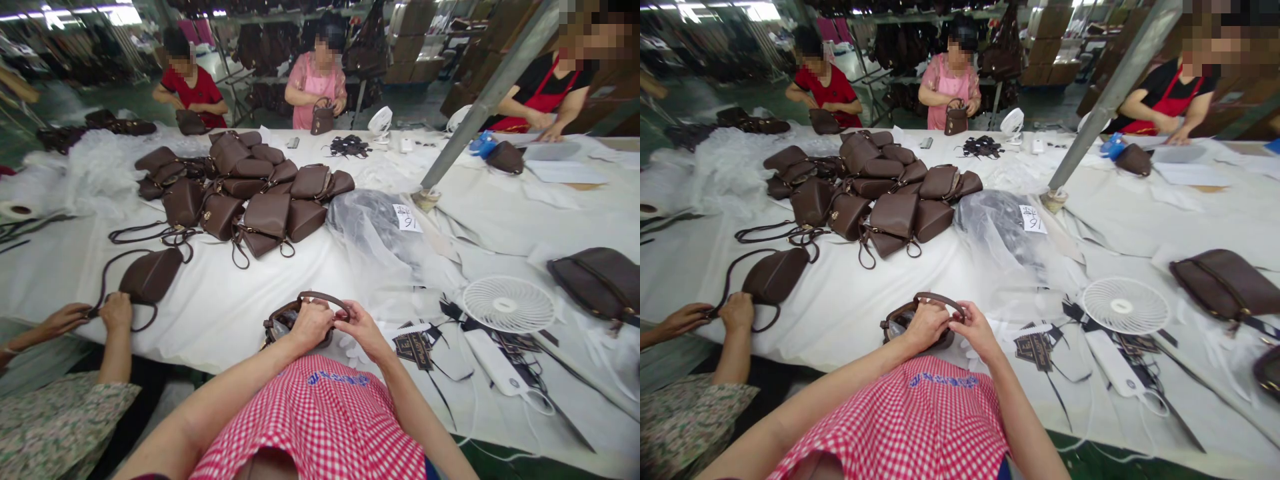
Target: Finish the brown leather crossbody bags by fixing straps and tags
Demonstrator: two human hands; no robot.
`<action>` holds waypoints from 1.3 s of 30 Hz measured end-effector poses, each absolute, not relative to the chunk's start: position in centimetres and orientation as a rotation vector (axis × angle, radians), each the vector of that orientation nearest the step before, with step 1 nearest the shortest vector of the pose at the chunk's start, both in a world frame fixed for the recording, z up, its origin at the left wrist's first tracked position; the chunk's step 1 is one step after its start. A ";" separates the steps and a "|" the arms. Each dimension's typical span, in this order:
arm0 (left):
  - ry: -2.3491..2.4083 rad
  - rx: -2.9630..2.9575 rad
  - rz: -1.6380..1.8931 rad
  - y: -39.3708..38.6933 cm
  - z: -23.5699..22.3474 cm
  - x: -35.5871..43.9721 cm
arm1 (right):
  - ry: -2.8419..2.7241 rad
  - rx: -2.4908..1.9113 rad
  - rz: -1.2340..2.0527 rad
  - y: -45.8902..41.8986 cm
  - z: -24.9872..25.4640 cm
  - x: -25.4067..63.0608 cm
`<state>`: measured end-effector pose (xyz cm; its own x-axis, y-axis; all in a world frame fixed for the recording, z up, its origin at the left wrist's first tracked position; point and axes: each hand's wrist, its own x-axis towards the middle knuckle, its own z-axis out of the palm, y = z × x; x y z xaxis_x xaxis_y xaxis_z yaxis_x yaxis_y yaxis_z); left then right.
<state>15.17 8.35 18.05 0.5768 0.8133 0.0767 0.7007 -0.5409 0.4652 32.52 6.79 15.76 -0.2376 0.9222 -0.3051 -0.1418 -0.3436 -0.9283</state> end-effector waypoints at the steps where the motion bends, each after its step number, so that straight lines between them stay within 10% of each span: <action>1: 1.193 2.414 0.424 8.3 18.0 15.0 | -1.072 -1.176 1.691 6.5 15.4 32.7; 15: 1.292 2.522 0.198 8.3 22.0 12.7 | -1.713 -1.207 1.120 7.3 12.9 27.8; 39: 1.715 1.772 0.636 6.8 21.1 9.7 | -1.813 -1.352 1.080 6.2 12.4 31.0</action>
